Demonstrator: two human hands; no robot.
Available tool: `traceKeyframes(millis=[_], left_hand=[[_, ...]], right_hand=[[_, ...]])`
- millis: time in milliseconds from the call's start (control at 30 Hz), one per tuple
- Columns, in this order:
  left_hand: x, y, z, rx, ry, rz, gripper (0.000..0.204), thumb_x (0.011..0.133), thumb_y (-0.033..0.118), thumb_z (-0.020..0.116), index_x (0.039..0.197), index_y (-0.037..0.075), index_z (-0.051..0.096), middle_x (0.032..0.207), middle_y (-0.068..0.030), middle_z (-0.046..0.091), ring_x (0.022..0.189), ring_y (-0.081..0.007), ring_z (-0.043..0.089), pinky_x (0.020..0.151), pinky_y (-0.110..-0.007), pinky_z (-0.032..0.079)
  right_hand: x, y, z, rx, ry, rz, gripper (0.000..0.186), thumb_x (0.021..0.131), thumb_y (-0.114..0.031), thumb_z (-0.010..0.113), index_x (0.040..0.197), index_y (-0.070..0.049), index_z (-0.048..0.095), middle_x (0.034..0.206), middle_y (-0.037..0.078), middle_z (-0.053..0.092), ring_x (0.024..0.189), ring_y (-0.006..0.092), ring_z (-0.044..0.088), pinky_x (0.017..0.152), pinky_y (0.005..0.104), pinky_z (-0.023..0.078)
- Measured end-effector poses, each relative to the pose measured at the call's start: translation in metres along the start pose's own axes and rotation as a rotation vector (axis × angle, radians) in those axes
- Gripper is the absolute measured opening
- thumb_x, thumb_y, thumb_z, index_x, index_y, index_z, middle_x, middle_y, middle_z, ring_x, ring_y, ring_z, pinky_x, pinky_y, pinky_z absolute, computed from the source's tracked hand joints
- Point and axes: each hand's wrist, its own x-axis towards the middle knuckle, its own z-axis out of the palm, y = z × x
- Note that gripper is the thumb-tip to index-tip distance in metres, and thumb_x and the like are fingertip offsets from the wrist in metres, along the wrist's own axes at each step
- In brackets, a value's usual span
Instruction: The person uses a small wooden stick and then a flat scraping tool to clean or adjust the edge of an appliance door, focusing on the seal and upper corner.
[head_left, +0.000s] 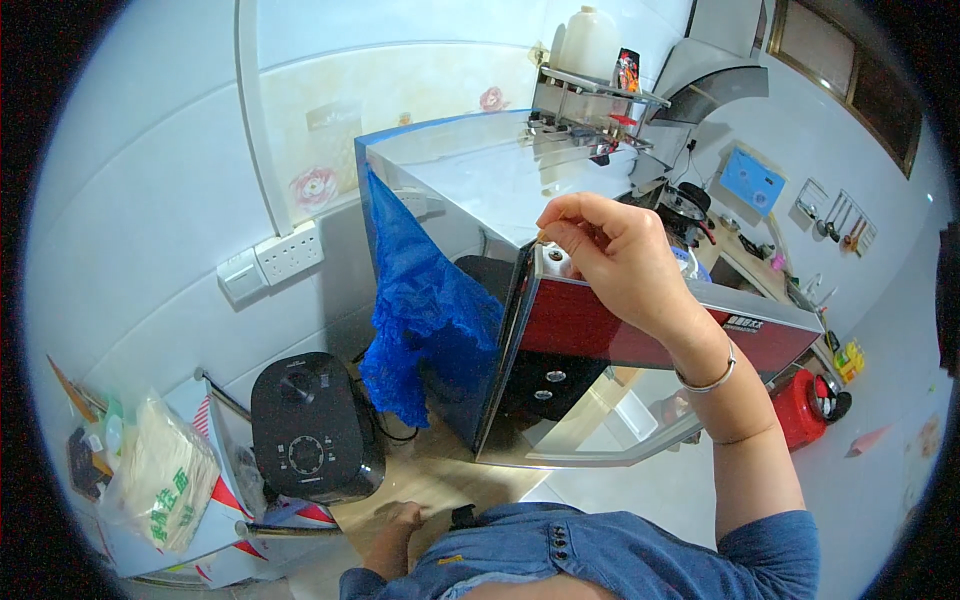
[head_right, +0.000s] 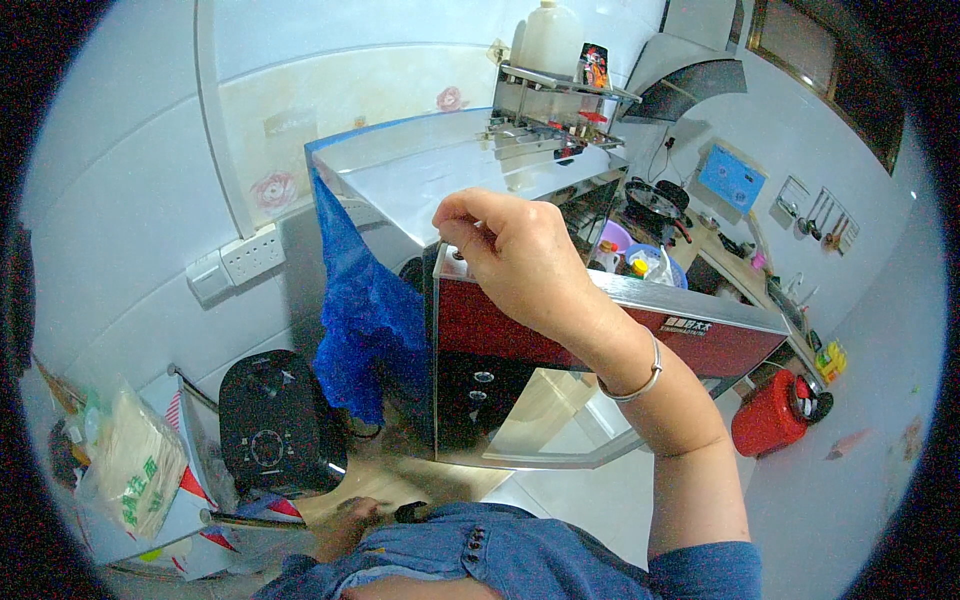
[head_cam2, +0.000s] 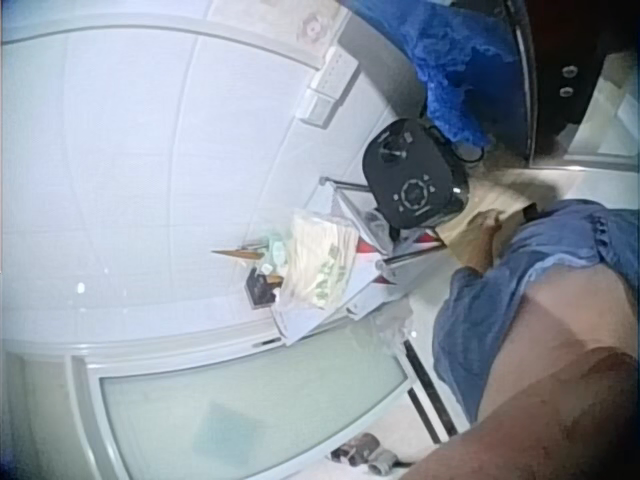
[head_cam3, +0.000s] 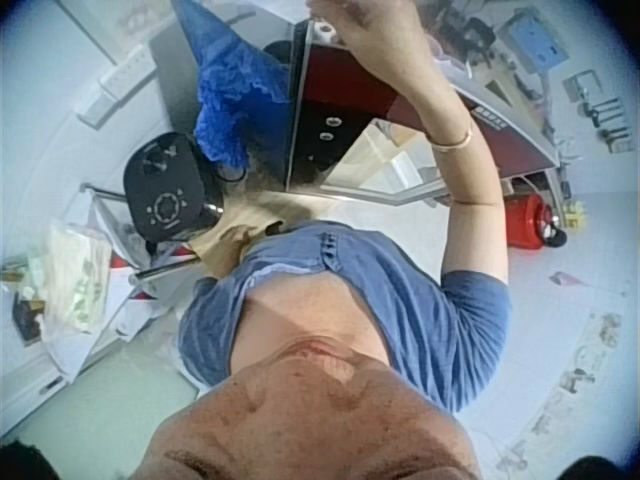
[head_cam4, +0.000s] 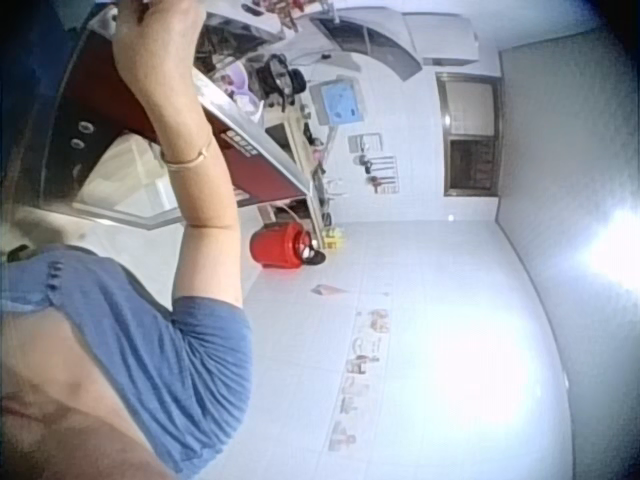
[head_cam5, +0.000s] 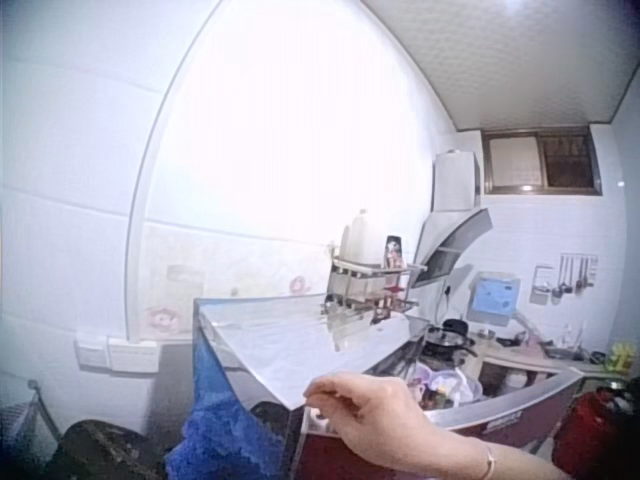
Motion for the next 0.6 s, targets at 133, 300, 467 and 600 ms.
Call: traceKeyframes(millis=[133,300,467,600], left_hand=[[-0.025,0.098,-0.063,-0.046,-0.029,-0.184,0.025,0.084,0.026,0.05,0.1,0.013,0.064,0.103,-0.0184,0.062,0.095,-0.0274,0.06,0.085,-0.039,0.044],[-0.102,0.303,-0.218,0.107,0.351,0.187,0.016,0.078,0.014,0.056,0.087,0.002,0.062,0.088,-0.0223,0.062,0.081,-0.0389,0.06,0.071,-0.046,0.048],[-0.113,0.394,-0.299,-0.121,1.074,0.832,0.009,0.073,-0.002,0.061,0.081,0.002,0.062,0.081,-0.0117,0.062,0.075,-0.0312,0.058,0.067,-0.04,0.046],[-0.132,0.462,-0.349,-0.342,1.232,1.086,0.015,0.073,-0.01,0.063,0.085,0.0,0.062,0.083,-0.0125,0.063,0.074,-0.027,0.059,0.065,-0.033,0.047]], right_hand=[[-0.002,0.006,0.003,-0.023,-0.002,0.024,0.009,0.085,-0.007,0.06,0.092,0.0,0.063,0.076,0.009,0.065,0.061,0.0126,0.059,0.057,0.0246,0.049],[-0.002,0.0,0.0,0.012,-0.011,0.02,0.008,0.087,-0.006,0.059,0.092,0.0,0.063,0.077,0.002,0.066,0.06,0.0039,0.055,0.055,0.0194,0.047],[-0.001,0.001,0.002,0.031,-0.024,0.089,0.012,0.084,-0.01,0.062,0.093,-0.002,0.065,0.071,0.01,0.066,0.053,0.0115,0.059,0.054,0.0262,0.047],[0.001,0.003,-0.004,0.04,-0.054,0.169,0.009,0.087,-0.006,0.06,0.09,0.001,0.064,0.075,0.002,0.065,0.058,0.003,0.054,0.054,0.0183,0.046]])
